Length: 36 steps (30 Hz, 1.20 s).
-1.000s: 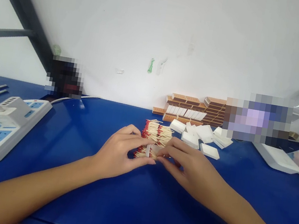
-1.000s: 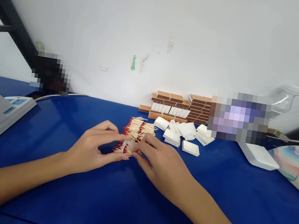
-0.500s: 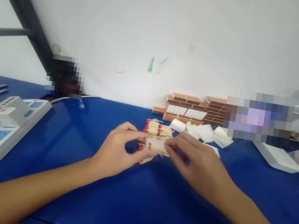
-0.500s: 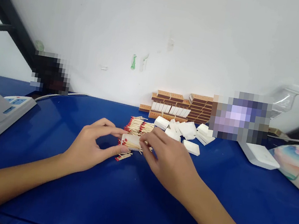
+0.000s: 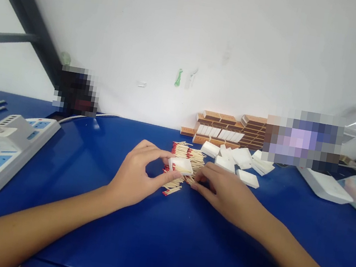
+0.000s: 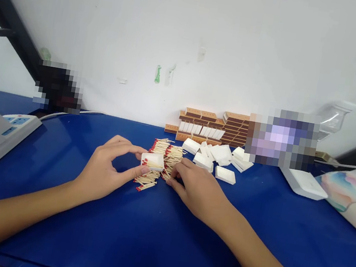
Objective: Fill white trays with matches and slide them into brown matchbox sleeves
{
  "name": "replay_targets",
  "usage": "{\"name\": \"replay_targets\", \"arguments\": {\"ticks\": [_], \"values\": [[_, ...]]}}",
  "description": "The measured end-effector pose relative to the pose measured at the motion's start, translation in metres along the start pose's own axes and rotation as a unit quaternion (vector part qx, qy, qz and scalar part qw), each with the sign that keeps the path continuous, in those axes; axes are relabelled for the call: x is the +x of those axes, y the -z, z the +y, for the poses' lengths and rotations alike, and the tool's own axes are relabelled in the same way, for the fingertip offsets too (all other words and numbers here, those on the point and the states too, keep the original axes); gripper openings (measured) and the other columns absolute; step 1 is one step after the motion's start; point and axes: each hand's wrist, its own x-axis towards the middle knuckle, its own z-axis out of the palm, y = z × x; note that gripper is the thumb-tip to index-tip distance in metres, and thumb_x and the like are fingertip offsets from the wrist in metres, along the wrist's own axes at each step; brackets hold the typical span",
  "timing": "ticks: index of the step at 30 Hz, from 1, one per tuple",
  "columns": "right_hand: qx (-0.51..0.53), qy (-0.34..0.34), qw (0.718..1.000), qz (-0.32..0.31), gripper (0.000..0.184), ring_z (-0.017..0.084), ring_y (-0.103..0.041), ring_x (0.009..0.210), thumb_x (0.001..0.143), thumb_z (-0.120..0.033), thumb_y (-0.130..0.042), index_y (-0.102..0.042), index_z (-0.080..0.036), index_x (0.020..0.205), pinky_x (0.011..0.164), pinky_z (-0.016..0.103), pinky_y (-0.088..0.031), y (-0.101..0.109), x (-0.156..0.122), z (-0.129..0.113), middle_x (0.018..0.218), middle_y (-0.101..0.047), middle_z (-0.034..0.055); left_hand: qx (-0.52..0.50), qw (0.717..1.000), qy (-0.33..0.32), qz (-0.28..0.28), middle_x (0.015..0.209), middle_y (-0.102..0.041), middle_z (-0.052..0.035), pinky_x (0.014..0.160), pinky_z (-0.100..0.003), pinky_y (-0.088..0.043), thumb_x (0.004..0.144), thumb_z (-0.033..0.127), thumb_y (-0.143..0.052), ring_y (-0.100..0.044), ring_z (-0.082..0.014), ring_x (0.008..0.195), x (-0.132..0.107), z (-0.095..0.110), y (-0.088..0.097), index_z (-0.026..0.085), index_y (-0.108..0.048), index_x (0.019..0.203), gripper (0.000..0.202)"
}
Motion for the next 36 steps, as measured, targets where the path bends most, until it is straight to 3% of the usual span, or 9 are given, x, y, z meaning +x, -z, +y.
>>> {"name": "replay_targets", "arguments": {"ticks": [8,23,30,36], "values": [[0.01,-0.025,0.999,-0.024,0.015,0.021,-0.063,0.079,0.101,-0.027,-0.064,-0.062,-0.021,0.088,0.068,0.032,-0.047,0.001,-0.001,0.008,0.09,-0.067,0.0049,0.006,1.0,-0.013,-0.014,0.093,-0.077,-0.0042,0.084,-0.041,-0.054,0.085,0.042,-0.085,-0.062,-0.0237,0.092,0.0,0.0,0.0,0.023,-0.078,0.109,0.031],[-0.037,-0.04,0.996,-0.067,0.019,0.023,-0.064,0.083,0.105,-0.026,-0.057,-0.058,-0.02,0.086,0.07,0.034,-0.048,0.006,-0.001,0.001,0.095,-0.067,0.009,0.032,0.999,-0.025,-0.022,0.095,-0.078,-0.0053,0.086,-0.042,-0.053,0.085,0.042,-0.085,-0.064,-0.0244,0.094,0.0,-0.001,0.0,0.021,-0.077,0.108,0.032],[-0.036,-0.006,0.998,-0.045,0.022,0.023,-0.064,0.081,0.108,-0.031,-0.05,-0.056,-0.021,0.089,0.067,0.034,-0.046,0.001,-0.008,0.017,0.096,-0.066,0.0091,0.036,0.999,-0.01,-0.026,0.094,-0.078,-0.0053,0.086,-0.043,-0.053,0.086,0.043,-0.084,-0.063,-0.0249,0.095,-0.001,-0.004,-0.001,0.021,-0.078,0.11,0.033],[0.021,-0.01,1.0,0.0,0.021,0.021,-0.062,0.078,0.108,-0.034,-0.045,-0.056,-0.023,0.094,0.066,0.033,-0.045,0.019,-0.01,0.022,0.093,-0.065,0.0055,0.054,0.998,-0.001,-0.027,0.092,-0.078,-0.0055,0.083,-0.043,-0.052,0.085,0.045,-0.084,-0.063,-0.0249,0.093,-0.001,-0.005,-0.001,0.021,-0.079,0.11,0.035]]}}
